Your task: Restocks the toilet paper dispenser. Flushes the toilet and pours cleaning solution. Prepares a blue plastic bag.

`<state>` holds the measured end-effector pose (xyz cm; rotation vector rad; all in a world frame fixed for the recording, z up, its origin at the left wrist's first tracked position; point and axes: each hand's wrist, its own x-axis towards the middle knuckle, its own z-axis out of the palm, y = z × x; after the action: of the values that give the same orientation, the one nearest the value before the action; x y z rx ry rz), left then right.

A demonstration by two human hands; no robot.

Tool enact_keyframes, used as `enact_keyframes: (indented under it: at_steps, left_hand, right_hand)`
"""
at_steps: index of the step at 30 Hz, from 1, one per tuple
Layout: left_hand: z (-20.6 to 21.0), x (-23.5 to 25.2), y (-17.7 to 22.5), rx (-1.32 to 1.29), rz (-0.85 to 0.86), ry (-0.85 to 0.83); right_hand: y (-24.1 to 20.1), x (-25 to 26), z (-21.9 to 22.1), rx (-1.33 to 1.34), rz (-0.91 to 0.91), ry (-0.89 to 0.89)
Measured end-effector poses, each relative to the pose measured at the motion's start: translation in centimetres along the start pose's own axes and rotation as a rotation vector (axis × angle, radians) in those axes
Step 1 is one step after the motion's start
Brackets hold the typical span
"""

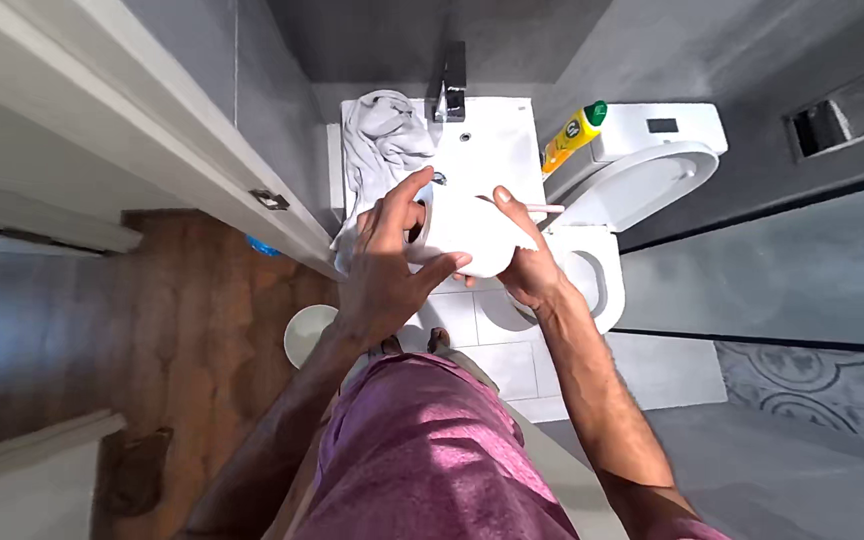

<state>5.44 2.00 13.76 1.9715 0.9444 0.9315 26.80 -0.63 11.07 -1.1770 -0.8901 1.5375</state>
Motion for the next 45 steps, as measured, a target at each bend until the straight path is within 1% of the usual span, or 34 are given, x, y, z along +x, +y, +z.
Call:
enact_keyframes:
  at_steps: [1,2,3,5,6,7,9,10,12,13,15,17,18,20,22,23,24,25,27,28,29,30,31,32,33,35,37,39,40,41,43,44,45]
  left_hand:
    - [0.1,-0.5,0.2,-0.037,-0.06,-0.015]
    - [0.3,-1.0,0.3,-0.073,-0.109,-0.014]
    - [0.6,-1.3,0.2,-0.096,-0.14,0.003]
    - [1.5,-1.6,0.0,-0.109,-0.161,0.063]
    - [1.9,-1.7,-0.1,-0.104,-0.168,0.092]
    - [2.4,-1.6,-0.1,-0.114,-0.162,0.115]
    - [3.0,-1.8,0.4,-0.121,-0.14,0.131]
    - [3.2,-2.0,0.9,-0.121,-0.127,0.136]
    - [3.6,-2.3,1.8,-0.116,-0.122,0.147]
    - [3.9,-2.3,2.1,-0.1,-0.124,0.151]
    - [4.7,-2.2,2.2,-0.061,-0.125,0.147]
    - [5.5,-1.6,1.8,-0.104,-0.114,0.127]
    - [5.7,-1.3,1.7,-0.186,-0.115,0.116]
    - [6.1,-1.3,1.8,-0.508,-0.179,0.127]
    - [6.2,-1.6,2.0,-0.804,-0.307,0.248]
    - [6.1,-1.5,2.0,-0.888,-0.356,0.335]
    - [5.9,-1.2,2.0,-0.928,-0.372,0.413]
    - [5.7,-0.7,1.9,-0.942,-0.35,0.475]
    - [5.5,0.4,1.9,-0.885,-0.279,0.541]
    - [5.7,0.9,2.4,-0.82,-0.257,0.544]
    - [6.0,1.3,3.2,-0.742,-0.248,0.522]
    - [6.4,1.9,3.9,-0.698,-0.228,0.505]
    - [6.9,2.2,4.8,-0.653,-0.221,0.448]
    - [7.5,2.8,5.4,-0.63,-0.201,0.397]
    - [8.3,3.6,5.8,-0.623,-0.178,0.355]
    - [10.2,5.2,6.5,-0.622,-0.145,0.279]
    - [12.3,7.0,7.1,-0.631,-0.129,0.181]
    - [14.7,9.6,7.4,-0.645,-0.089,0.1]
    - [15.9,11.3,7.4,-0.653,-0.038,0.08]
    - [16.9,12.7,7.3,-0.635,0.012,0.06]
    - [19.1,15.2,6.9,-0.534,0.149,0.079]
    - [20.4,16.1,6.7,-0.481,0.19,0.086]
    - [21.8,16.7,6.5,-0.443,0.178,0.053]
  right_hand:
    - [0.2,-0.1,0.1,-0.096,-0.01,0.041]
    - [0.5,-0.4,0.2,-0.183,-0.097,0.072]
    - [0.7,-0.9,0.1,-0.297,-0.224,0.066]
    - [0.2,-1.4,-1.1,-0.528,-0.492,-0.017]
    - [-0.1,-1.8,-1.5,-0.614,-0.592,-0.044]
    - [-0.6,-2.2,-1.6,-0.669,-0.651,-0.066]
    - [-1.1,-2.4,-1.4,-0.714,-0.704,-0.079]
    - [-1.1,-2.1,-1.6,-0.696,-0.738,-0.088]
    - [-1.0,-0.6,-2.3,-0.543,-0.799,-0.091]
    - [-1.0,-0.1,-2.6,-0.466,-0.802,-0.073]
    - [-1.0,0.3,-3.1,-0.345,-0.746,-0.013]
    - [-1.1,0.2,-3.3,-0.237,-0.623,0.066]
    - [-1.1,0.3,-3.5,-0.192,-0.534,0.109]
    - [-0.5,0.8,-4.5,-0.119,-0.338,0.188]
    - [0.9,1.2,-6.2,-0.147,-0.145,0.213]
    - [1.7,1.1,-7.2,-0.206,-0.043,0.173]
    - [2.2,0.6,-8.1,-0.271,0.064,0.074]
    - [2.6,-0.1,-9.2,-0.343,0.147,-0.07]
    - [3.3,-1.3,-11.6,-0.482,0.203,-0.341]
    - [3.1,-1.7,-12.7,-0.596,0.188,-0.409]
    - [2.4,-2.4,-13.5,-0.746,0.135,-0.396]
    - [1.5,-3.4,-14.2,-0.857,0.044,-0.295]
    - [0.4,-4.3,-14.6,-0.885,-0.063,-0.164]
    - [-0.9,-4.7,-15.0,-0.833,-0.175,-0.042]
    - [-2.4,-4.6,-15.1,-0.72,-0.282,0.048]
    - [-5.1,-3.9,-15.0,-0.516,-0.475,0.119]
    - [-6.7,-3.8,-14.9,-0.515,-0.587,0.17]
    - [-7.3,-3.5,-15.2,-0.51,-0.602,0.277]
    - [-7.2,-3.5,-15.7,-0.457,-0.589,0.338]
    - [-7.1,-3.6,-16.4,-0.369,-0.57,0.398]
    - [-7.1,-4.2,-18.2,-0.135,-0.517,0.501]
    - [-7.0,-4.6,-19.2,-0.047,-0.505,0.563]
    - [-6.9,-5.1,-20.3,-0.004,-0.52,0.625]
